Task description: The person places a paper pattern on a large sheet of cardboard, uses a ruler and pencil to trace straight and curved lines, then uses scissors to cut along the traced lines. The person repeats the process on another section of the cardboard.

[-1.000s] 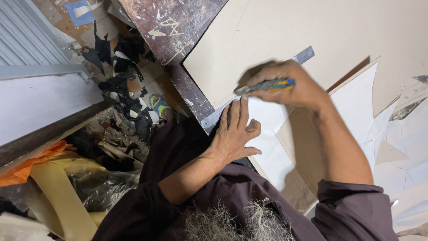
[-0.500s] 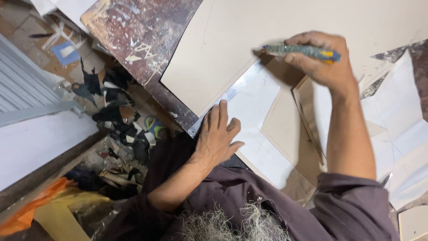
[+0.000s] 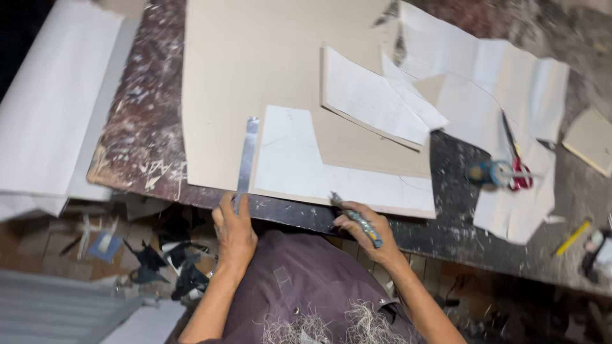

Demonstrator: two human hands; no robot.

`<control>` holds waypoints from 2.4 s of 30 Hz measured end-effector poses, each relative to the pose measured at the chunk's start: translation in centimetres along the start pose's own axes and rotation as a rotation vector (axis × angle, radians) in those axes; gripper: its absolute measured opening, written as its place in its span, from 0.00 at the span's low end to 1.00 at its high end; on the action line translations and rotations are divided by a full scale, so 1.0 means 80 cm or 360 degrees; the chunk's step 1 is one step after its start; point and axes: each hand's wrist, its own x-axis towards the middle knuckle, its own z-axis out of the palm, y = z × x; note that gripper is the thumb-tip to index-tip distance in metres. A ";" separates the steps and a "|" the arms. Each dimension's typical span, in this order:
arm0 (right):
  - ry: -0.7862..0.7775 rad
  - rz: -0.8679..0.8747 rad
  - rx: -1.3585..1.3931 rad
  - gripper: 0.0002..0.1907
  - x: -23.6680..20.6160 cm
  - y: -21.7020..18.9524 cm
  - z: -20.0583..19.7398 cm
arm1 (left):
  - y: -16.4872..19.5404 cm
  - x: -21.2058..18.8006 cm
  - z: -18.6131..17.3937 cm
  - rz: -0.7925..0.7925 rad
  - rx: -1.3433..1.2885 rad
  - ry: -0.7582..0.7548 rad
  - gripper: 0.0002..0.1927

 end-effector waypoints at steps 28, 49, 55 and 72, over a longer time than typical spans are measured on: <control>0.1222 0.0579 -0.2084 0.32 -0.120 0.101 -0.468 | 0.369 -0.060 0.167 0.1448 -0.0352 -0.0709 0.26; 0.0408 0.0480 0.0693 0.14 -0.055 0.261 -0.590 | 0.333 -0.041 0.233 0.0401 0.0309 0.0148 0.30; 0.0136 0.0167 0.1445 0.14 -0.161 0.310 -0.517 | 0.269 -0.064 0.188 0.0354 0.0128 0.0040 0.34; -0.1507 0.1122 -0.0254 0.24 -0.061 0.180 -0.321 | 0.114 0.040 0.170 -0.0135 0.0585 0.0340 0.46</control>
